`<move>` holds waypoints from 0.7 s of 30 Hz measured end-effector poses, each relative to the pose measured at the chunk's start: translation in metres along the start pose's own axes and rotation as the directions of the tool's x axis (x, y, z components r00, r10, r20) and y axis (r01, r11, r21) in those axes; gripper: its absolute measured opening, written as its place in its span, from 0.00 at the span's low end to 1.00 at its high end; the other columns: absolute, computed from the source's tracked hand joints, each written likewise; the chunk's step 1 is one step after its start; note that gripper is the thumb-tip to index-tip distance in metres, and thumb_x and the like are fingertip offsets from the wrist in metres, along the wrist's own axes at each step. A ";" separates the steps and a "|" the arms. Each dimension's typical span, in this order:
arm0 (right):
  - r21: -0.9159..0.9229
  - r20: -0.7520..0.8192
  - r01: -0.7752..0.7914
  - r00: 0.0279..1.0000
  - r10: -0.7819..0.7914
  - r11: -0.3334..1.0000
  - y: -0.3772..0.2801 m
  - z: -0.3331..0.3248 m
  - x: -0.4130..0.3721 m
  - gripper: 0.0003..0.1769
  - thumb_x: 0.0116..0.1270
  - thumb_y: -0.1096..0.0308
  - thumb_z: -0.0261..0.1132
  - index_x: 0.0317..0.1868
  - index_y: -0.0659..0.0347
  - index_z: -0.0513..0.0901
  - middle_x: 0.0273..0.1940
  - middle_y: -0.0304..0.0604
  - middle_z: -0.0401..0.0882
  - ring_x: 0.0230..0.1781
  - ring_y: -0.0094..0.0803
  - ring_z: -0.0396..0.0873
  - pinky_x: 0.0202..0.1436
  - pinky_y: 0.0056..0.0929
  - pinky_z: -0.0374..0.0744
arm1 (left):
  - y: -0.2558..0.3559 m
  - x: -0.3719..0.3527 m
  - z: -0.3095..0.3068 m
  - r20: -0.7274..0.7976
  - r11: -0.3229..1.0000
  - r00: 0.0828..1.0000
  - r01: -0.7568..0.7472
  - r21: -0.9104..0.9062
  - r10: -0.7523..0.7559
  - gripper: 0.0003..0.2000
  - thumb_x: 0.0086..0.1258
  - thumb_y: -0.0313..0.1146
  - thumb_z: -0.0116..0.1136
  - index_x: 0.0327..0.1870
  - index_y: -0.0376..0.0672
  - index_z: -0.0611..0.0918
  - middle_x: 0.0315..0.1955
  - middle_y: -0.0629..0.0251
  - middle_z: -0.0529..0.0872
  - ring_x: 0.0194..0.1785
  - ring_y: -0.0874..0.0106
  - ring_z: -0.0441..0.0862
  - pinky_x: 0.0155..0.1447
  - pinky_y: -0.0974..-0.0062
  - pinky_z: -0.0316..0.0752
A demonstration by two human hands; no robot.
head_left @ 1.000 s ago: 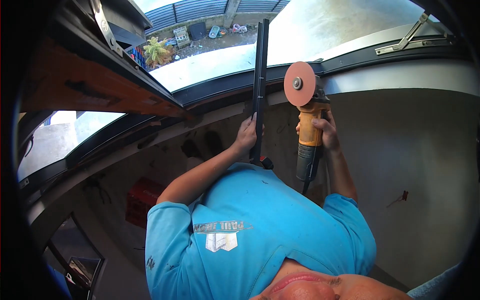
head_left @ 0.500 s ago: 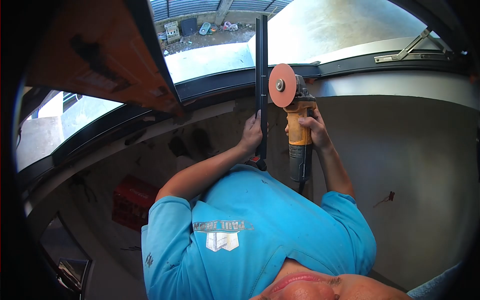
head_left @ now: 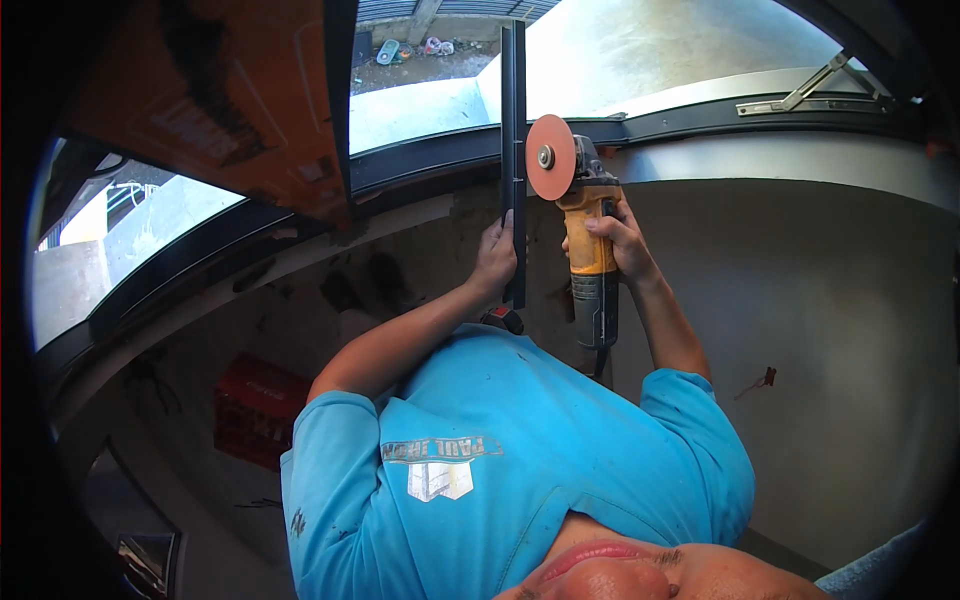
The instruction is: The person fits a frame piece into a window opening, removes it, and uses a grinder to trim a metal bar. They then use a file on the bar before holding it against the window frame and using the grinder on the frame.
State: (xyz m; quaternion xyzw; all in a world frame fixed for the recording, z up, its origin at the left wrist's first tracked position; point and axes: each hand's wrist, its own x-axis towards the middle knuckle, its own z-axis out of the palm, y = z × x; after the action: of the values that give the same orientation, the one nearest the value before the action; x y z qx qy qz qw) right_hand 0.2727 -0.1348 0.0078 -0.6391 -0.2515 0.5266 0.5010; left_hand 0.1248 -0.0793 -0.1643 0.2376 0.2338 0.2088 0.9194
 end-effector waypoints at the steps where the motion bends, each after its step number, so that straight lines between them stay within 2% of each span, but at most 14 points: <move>1: 0.010 -0.007 0.001 1.000 -0.001 1.000 0.001 0.000 0.000 0.29 0.66 0.68 0.62 0.64 0.64 0.63 0.45 0.54 0.79 0.36 0.42 0.88 0.41 0.39 0.91 | -0.002 0.002 -0.002 -0.003 1.000 1.000 -0.005 0.001 0.005 0.17 0.86 0.51 0.41 0.38 0.50 0.72 0.23 0.74 0.71 0.21 0.82 0.67 0.26 0.80 0.65; 7: 0.036 0.003 -0.007 1.000 0.007 0.999 -0.001 0.001 -0.001 0.29 0.66 0.68 0.62 0.64 0.64 0.63 0.45 0.53 0.79 0.37 0.42 0.88 0.42 0.39 0.91 | -0.007 0.006 -0.002 -0.027 0.999 0.999 -0.016 0.049 0.018 0.17 0.86 0.51 0.41 0.37 0.50 0.72 0.22 0.75 0.69 0.21 0.82 0.67 0.25 0.79 0.65; 9: 0.036 0.003 -0.008 1.000 0.008 0.999 -0.001 0.001 0.000 0.29 0.66 0.68 0.62 0.64 0.64 0.63 0.45 0.53 0.79 0.37 0.42 0.88 0.42 0.40 0.91 | -0.007 0.006 0.001 -0.068 0.999 0.997 -0.037 0.016 0.038 0.20 0.87 0.49 0.40 0.32 0.50 0.73 0.21 0.80 0.68 0.23 0.87 0.62 0.27 0.81 0.60; 16: 0.038 0.011 -0.018 1.000 0.017 0.999 -0.002 0.002 0.002 0.28 0.66 0.68 0.62 0.63 0.65 0.64 0.45 0.53 0.79 0.37 0.42 0.88 0.41 0.40 0.91 | 0.002 0.000 0.010 -0.076 1.000 0.997 -0.022 -0.011 0.022 0.19 0.87 0.48 0.40 0.34 0.48 0.74 0.22 0.81 0.67 0.25 0.87 0.62 0.29 0.80 0.60; 21: 0.027 0.011 -0.010 1.000 0.010 1.000 -0.002 0.003 0.002 0.27 0.66 0.68 0.62 0.63 0.65 0.64 0.44 0.53 0.79 0.36 0.42 0.88 0.41 0.39 0.90 | -0.005 0.003 0.004 -0.086 0.997 0.995 -0.041 0.058 0.046 0.20 0.87 0.48 0.40 0.34 0.48 0.75 0.23 0.80 0.68 0.25 0.87 0.63 0.30 0.81 0.61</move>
State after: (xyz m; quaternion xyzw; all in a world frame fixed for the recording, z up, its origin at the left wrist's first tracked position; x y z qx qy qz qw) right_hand 0.2707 -0.1308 0.0093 -0.6307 -0.2437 0.5359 0.5056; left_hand 0.1304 -0.0831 -0.1642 0.2590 0.2745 0.2321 0.8965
